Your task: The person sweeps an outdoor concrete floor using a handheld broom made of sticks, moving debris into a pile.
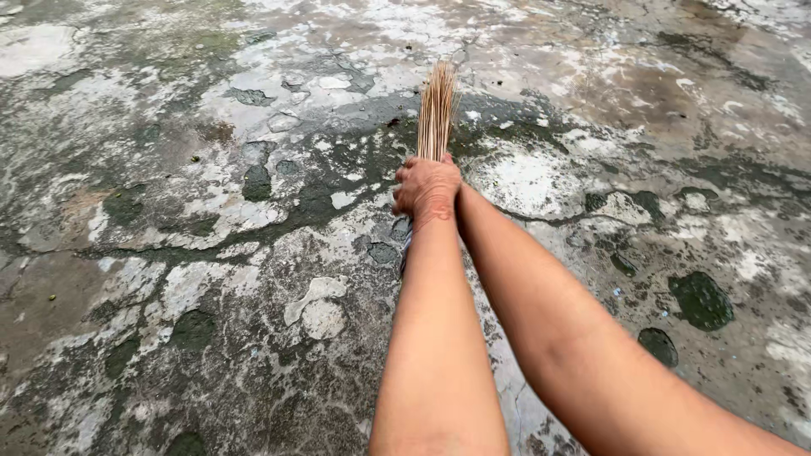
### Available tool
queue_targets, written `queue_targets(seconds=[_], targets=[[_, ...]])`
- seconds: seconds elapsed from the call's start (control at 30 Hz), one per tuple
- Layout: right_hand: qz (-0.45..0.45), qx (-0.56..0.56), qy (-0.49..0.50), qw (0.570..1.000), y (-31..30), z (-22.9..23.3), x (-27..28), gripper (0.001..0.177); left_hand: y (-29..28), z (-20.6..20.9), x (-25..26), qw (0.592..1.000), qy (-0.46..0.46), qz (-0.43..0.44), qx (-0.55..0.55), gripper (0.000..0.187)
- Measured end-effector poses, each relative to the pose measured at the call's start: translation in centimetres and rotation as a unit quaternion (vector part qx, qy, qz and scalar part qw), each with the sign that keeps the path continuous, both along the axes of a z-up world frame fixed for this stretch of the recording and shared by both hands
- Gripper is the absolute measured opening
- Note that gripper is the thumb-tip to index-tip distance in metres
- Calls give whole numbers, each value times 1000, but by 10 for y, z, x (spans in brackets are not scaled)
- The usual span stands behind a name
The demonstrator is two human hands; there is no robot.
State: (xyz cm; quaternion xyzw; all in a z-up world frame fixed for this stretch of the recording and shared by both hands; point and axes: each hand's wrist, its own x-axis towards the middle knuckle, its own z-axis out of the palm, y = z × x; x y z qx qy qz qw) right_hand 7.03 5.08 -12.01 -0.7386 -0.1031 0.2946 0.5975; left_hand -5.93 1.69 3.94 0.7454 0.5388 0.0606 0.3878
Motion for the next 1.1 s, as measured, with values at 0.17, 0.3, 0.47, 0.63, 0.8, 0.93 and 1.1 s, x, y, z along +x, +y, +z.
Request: queue_targets(seconds=[0.17,0.3,0.47,0.63,0.8,0.93,1.1], targets=[[37,54,-38,997,48,-7,67,53,41,-57,38,959,-187,131,-169,84],[143,-12,-246,958,68,0,53,70,74,-95,37,875,-322,246,-263,99],[290,-134,-244,916,83,38,-18,77,114,-109,7,778,-437,335,-301,96],[300,-297,-199,885,99,2,-95,68,168,-160,-47,762,-450,382,-265,81],[268,-284,-253,885,120,-24,-183,70,193,-142,-122,886,-134,434,-92,45],[339,-209,-259,880,144,2,-225,74,204,-121,-177,865,-86,494,2,42],[529,-162,-343,759,126,10,-232,79,215,-138,-242,855,23,516,59,46]])
